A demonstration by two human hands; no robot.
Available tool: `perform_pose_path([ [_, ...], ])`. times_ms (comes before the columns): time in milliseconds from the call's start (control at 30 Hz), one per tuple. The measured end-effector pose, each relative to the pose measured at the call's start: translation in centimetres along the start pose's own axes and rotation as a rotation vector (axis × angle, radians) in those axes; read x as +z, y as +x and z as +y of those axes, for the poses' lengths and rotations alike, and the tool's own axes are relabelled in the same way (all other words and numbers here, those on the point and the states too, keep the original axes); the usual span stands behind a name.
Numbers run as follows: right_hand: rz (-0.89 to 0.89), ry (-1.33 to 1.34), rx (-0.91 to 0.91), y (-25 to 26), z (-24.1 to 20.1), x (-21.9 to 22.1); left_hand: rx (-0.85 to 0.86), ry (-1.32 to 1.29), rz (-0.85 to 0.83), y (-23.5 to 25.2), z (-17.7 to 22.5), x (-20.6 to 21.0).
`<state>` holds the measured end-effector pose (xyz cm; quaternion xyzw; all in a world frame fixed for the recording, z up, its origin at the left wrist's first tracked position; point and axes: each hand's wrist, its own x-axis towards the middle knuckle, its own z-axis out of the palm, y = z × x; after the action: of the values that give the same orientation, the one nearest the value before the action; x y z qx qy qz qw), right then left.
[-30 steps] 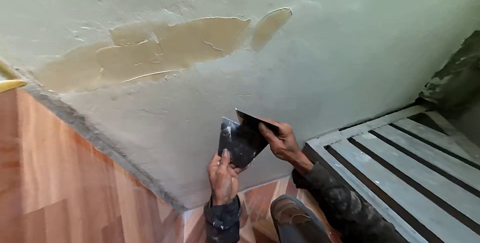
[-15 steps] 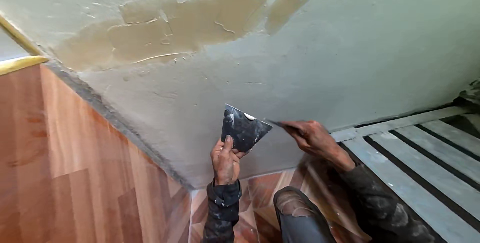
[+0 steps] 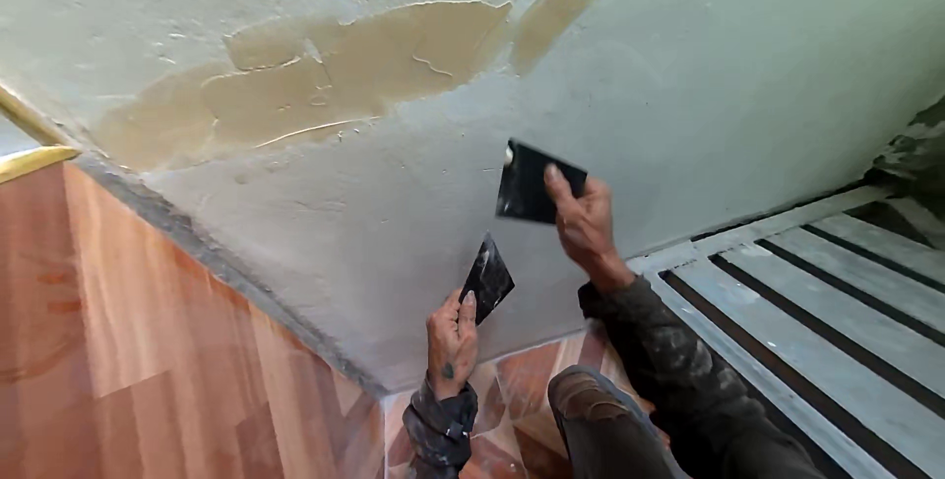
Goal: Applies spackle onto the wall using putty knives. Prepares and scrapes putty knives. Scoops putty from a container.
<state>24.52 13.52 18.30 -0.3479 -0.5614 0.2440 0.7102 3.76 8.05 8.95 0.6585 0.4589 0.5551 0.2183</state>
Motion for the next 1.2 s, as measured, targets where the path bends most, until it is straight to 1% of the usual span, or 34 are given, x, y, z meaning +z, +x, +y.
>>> perform_pose_path([
  [67, 0.14, -0.335, -0.363, 3.0, -1.0, 0.7, -0.074, -0.061, 0.046, -1.2, -1.3, -0.3],
  [100, 0.222, -0.457, -0.505, 5.1, -1.2, 1.2, -0.106, -0.083, 0.068, -1.8, -2.1, -0.4],
  [133, 0.276, -0.556, -0.603, 6.8, -1.4, 1.9, -0.135, -0.099, 0.088, -2.4, -2.7, -0.4],
  [200, 0.342, -0.711, -0.69, 9.4, -1.6, 3.4, -0.192, -0.132, 0.121, -3.5, -3.8, -0.6],
  [333, 0.42, -0.913, -0.664, 11.7, -0.7, 6.5, -0.286, -0.161, 0.203, -5.3, -5.2, -1.2],
  [433, 0.462, -0.991, -0.636, 11.3, 0.6, 9.5, -0.331, -0.164, 0.255, -6.1, -6.4, -1.8],
  [500, 0.407, -1.019, -0.642, 9.3, 1.7, 11.7, -0.363, -0.169, 0.279, -6.4, -7.2, -1.9],
  [567, 0.255, -0.998, -0.64, 6.0, 2.0, 12.5, -0.387, -0.171, 0.285, -6.6, -7.6, -1.6],
  [600, 0.134, -0.951, -0.612, 4.2, 1.4, 11.9, -0.403, -0.168, 0.285, -6.7, -7.7, -1.4],
  [633, 0.08, -0.889, -0.608, 3.4, 1.0, 10.8, -0.421, -0.169, 0.282, -6.9, -7.8, -1.2],
  [667, 0.09, -0.821, -0.615, 3.7, 0.7, 9.4, -0.439, -0.167, 0.283, -7.1, -8.0, -1.2],
  [700, 0.159, -0.78, -0.625, 5.0, 0.5, 7.6, -0.454, -0.165, 0.279, -7.4, -8.4, -1.1],
  [767, 0.321, -0.791, -0.588, 9.0, -0.8, 2.9, -0.476, -0.163, 0.283, -7.7, -8.8, -1.1],
  [833, 0.481, -0.838, -0.493, 13.6, -2.3, -1.2, -0.498, -0.17, 0.292, -7.8, -8.7, -1.1],
  [900, 0.59, -0.865, -0.407, 17.4, -3.4, -3.1, -0.511, -0.174, 0.288, -7.6, -8.2, -1.1],
  [967, 0.591, -0.863, -0.308, 19.1, -4.5, -2.6, -0.501, -0.181, 0.288, -7.5, -8.2, -0.8],
  [1033, 0.555, -0.863, -0.275, 18.7, -4.6, -0.6, -0.491, -0.185, 0.294, -7.7, -8.5, -0.8],
  [1200, 0.451, -0.858, -0.442, 14.1, -2.5, 5.5, -0.477, -0.182, 0.311, -7.9, -8.4, -1.4],
])
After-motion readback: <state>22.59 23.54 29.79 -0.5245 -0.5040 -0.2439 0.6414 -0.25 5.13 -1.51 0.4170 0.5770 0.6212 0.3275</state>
